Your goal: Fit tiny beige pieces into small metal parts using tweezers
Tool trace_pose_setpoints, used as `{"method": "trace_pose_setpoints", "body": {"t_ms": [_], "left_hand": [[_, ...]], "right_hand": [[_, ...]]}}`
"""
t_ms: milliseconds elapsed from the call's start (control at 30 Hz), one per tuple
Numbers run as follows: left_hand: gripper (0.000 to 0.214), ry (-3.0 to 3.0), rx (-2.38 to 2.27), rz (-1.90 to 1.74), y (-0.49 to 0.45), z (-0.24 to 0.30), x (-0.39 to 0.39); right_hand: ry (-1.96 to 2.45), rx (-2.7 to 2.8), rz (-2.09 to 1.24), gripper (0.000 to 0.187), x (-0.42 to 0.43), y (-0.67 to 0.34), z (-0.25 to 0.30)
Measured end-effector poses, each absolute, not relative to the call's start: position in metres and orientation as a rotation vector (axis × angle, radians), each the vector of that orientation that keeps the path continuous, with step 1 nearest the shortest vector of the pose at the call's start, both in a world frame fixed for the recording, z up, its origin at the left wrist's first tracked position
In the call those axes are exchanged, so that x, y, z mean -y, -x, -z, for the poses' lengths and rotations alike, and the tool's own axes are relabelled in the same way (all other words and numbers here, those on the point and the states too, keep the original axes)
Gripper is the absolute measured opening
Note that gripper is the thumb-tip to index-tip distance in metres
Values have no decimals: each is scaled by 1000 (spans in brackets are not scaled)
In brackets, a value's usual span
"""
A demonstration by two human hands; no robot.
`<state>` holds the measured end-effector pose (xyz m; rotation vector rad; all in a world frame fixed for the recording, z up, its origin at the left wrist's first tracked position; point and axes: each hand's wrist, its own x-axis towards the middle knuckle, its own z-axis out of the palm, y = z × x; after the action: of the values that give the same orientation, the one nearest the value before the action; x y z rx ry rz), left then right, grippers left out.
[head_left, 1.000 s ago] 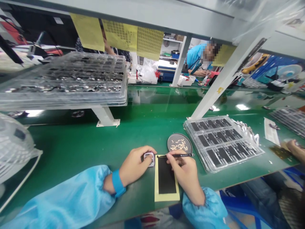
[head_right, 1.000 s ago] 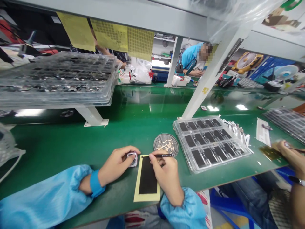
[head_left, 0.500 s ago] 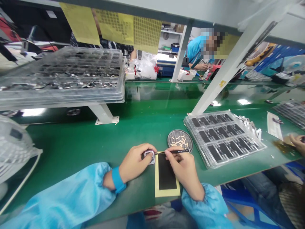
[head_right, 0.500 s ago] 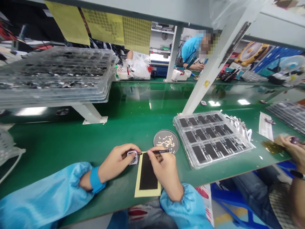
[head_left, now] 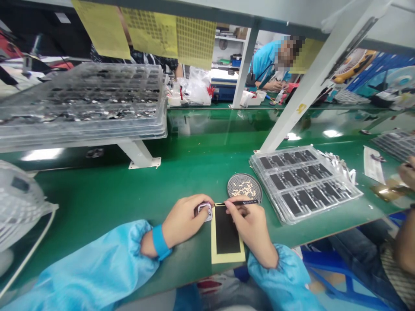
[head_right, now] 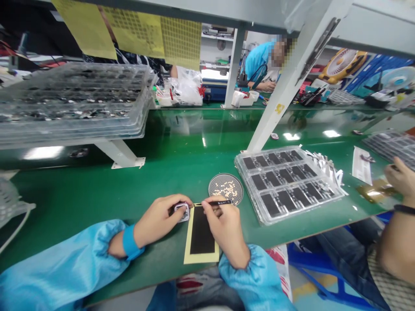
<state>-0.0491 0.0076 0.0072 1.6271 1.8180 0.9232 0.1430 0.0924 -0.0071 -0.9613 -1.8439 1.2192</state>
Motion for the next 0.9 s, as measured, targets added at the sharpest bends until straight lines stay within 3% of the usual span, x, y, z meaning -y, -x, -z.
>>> {"method": "trace_pose_setpoints", "body": {"t_ms": [167,333,400,567,900], "left_hand": [[22,-1292,-1671,-1162,50,-3,-10],[31,-976,-1494,-1221,45,-5,-10],[32,-983,-1450,-1212,43,-3,-10],[28,-1177,-1556,-1142,42,5,-8],[34,-1404,-1708,-1052,45,4,-7]], "right_hand": [[983,1728,-1173,18,-91,-148,7],[811,1613,-1128,8,-86,-155,4],[706,1590,-1119,4,-84,-156,4],[553,1640,-1095,13,-83,-157,5],[692,1901,-990,12,-87,-155,13]]}}
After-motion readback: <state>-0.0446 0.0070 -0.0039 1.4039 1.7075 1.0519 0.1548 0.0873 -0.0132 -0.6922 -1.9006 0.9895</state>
